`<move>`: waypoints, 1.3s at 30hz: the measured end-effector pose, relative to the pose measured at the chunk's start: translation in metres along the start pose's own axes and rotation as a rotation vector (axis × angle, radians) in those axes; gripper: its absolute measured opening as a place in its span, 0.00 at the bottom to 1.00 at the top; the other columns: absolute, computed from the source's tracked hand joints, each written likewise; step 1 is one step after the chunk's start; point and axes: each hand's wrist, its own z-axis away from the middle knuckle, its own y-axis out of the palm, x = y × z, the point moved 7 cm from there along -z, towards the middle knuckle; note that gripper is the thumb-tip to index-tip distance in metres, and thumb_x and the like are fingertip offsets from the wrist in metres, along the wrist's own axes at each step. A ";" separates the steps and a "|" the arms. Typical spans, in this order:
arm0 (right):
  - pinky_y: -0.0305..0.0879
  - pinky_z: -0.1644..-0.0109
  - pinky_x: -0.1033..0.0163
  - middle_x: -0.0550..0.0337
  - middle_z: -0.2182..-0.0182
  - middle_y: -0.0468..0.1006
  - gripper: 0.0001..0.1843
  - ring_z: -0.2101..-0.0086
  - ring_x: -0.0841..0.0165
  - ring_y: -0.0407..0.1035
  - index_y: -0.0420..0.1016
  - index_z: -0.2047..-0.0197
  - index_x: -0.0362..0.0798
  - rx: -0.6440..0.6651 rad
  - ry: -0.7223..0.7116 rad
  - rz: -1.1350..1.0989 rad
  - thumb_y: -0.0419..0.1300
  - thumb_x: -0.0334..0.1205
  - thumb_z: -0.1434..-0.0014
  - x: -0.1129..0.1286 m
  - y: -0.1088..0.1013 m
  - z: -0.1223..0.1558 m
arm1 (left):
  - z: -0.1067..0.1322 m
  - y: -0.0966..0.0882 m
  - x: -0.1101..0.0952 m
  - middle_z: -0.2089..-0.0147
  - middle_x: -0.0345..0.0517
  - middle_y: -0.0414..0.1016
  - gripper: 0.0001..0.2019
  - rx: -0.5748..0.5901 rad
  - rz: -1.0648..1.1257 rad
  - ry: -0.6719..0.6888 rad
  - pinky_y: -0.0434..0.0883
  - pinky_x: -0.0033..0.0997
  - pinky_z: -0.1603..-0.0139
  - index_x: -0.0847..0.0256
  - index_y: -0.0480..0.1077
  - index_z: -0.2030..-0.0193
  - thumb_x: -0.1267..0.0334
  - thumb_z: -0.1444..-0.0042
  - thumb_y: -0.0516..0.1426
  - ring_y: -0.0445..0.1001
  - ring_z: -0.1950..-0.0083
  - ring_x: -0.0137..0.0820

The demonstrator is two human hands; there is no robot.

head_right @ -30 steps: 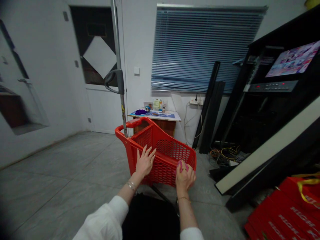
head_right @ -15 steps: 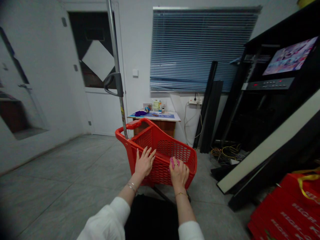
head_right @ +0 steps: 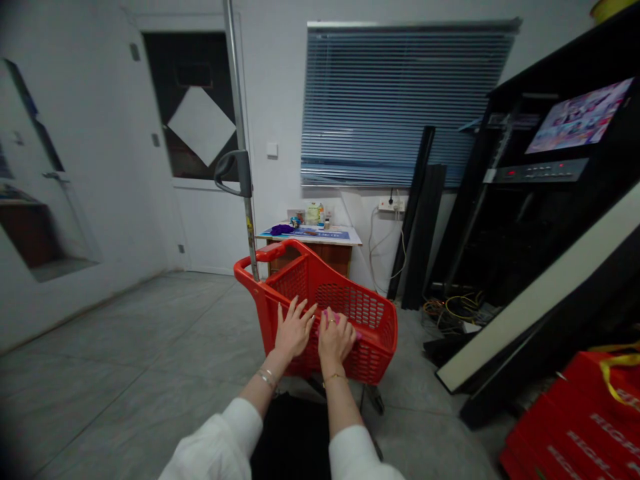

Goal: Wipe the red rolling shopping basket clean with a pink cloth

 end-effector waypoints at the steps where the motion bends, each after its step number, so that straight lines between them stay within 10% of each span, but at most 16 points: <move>1: 0.53 0.56 0.60 0.53 0.58 0.76 0.19 0.61 0.66 0.65 0.78 0.48 0.55 0.022 -0.015 -0.010 0.49 0.47 0.31 0.002 0.001 0.000 | 0.000 -0.001 0.001 0.32 0.43 0.65 0.20 0.005 -0.005 0.002 0.47 0.66 0.30 0.42 0.63 0.35 0.56 0.31 0.45 0.52 0.27 0.42; 12: 0.54 0.59 0.61 0.51 0.61 0.76 0.21 0.63 0.65 0.66 0.81 0.52 0.48 -0.115 0.073 0.004 0.50 0.49 0.34 -0.141 -0.025 0.014 | -0.001 0.006 0.009 0.31 0.38 0.63 0.20 0.029 0.021 0.020 0.44 0.69 0.30 0.37 0.61 0.35 0.55 0.30 0.43 0.50 0.26 0.40; 24: 0.53 0.56 0.60 0.51 0.57 0.75 0.20 0.61 0.65 0.64 0.76 0.45 0.51 0.029 -0.104 -0.029 0.48 0.46 0.31 0.003 0.006 0.002 | 0.000 0.006 0.008 0.31 0.40 0.64 0.20 0.023 -0.001 0.024 0.50 0.67 0.31 0.41 0.63 0.36 0.56 0.31 0.45 0.51 0.27 0.43; 30: 0.54 0.56 0.61 0.53 0.55 0.75 0.20 0.59 0.66 0.66 0.74 0.43 0.54 0.066 -0.216 -0.040 0.48 0.45 0.31 -0.045 -0.006 0.008 | 0.001 -0.005 0.007 0.33 0.41 0.66 0.19 -0.033 -0.024 0.046 0.45 0.66 0.29 0.41 0.64 0.36 0.57 0.31 0.46 0.55 0.28 0.41; 35: 0.55 0.57 0.60 0.51 0.58 0.75 0.22 0.60 0.64 0.66 0.78 0.48 0.49 -0.063 -0.020 -0.025 0.47 0.46 0.32 -0.110 -0.024 0.014 | 0.001 -0.004 0.003 0.33 0.43 0.67 0.19 -0.069 -0.008 0.041 0.46 0.65 0.29 0.44 0.65 0.36 0.56 0.31 0.46 0.56 0.29 0.42; 39: 0.54 0.57 0.58 0.48 0.58 0.75 0.22 0.61 0.62 0.66 0.79 0.50 0.47 -0.148 0.145 0.019 0.48 0.47 0.33 -0.115 -0.029 0.017 | 0.002 -0.001 0.000 0.34 0.43 0.67 0.19 -0.086 -0.007 0.044 0.47 0.64 0.29 0.44 0.65 0.36 0.56 0.32 0.47 0.55 0.28 0.43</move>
